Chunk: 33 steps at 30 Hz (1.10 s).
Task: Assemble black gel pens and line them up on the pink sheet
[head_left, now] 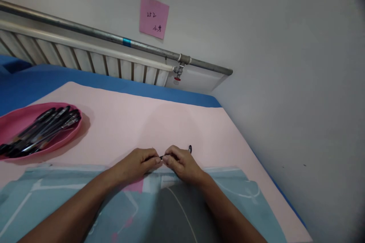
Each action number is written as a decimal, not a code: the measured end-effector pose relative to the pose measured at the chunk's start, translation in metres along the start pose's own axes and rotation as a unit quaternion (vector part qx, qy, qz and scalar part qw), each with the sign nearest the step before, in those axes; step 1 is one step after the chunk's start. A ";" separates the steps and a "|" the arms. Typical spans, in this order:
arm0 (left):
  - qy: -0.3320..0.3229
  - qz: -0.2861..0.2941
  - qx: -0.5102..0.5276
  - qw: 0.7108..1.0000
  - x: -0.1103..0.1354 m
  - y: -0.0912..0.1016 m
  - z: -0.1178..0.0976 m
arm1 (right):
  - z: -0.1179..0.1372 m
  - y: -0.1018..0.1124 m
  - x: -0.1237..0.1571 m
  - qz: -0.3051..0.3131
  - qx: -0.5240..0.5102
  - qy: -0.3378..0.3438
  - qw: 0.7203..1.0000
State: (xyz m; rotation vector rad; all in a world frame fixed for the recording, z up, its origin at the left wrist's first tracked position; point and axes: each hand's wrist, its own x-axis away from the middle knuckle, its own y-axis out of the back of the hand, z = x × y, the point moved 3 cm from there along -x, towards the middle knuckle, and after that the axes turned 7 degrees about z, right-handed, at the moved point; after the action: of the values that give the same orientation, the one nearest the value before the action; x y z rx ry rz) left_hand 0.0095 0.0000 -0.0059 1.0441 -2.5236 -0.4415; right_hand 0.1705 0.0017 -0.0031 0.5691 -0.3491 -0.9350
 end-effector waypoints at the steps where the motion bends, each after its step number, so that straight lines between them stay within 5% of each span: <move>1: -0.002 0.000 -0.003 1.000 0.000 0.000 -0.001 | 0.000 0.000 0.000 0.004 0.001 0.001 1.000; 14: -0.022 -0.025 -0.143 0.989 0.000 -0.003 0.003 | -0.001 -0.001 -0.001 0.017 -0.016 -0.018 1.000; 23: -0.058 -0.054 -0.305 0.949 0.001 -0.008 0.006 | -0.001 0.001 -0.002 0.018 -0.041 -0.047 0.998; 27: -0.058 -0.050 -0.297 0.952 0.001 -0.008 0.005 | -0.001 -0.003 -0.003 0.015 -0.042 -0.057 0.997; 30: -0.043 -0.053 -0.254 0.965 0.001 -0.005 0.002 | -0.002 0.005 -0.002 -0.046 -0.039 -0.058 0.997; 33: -0.030 -0.057 -0.228 0.971 0.001 -0.001 0.001 | -0.011 0.031 0.006 -0.193 -0.035 -0.080 0.977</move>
State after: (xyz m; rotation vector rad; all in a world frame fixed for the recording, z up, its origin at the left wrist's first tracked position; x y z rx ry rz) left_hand 0.0088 -0.0017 -0.0071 1.0026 -2.2545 -1.0422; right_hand 0.1996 0.0147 0.0071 0.5052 -0.3549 -1.3680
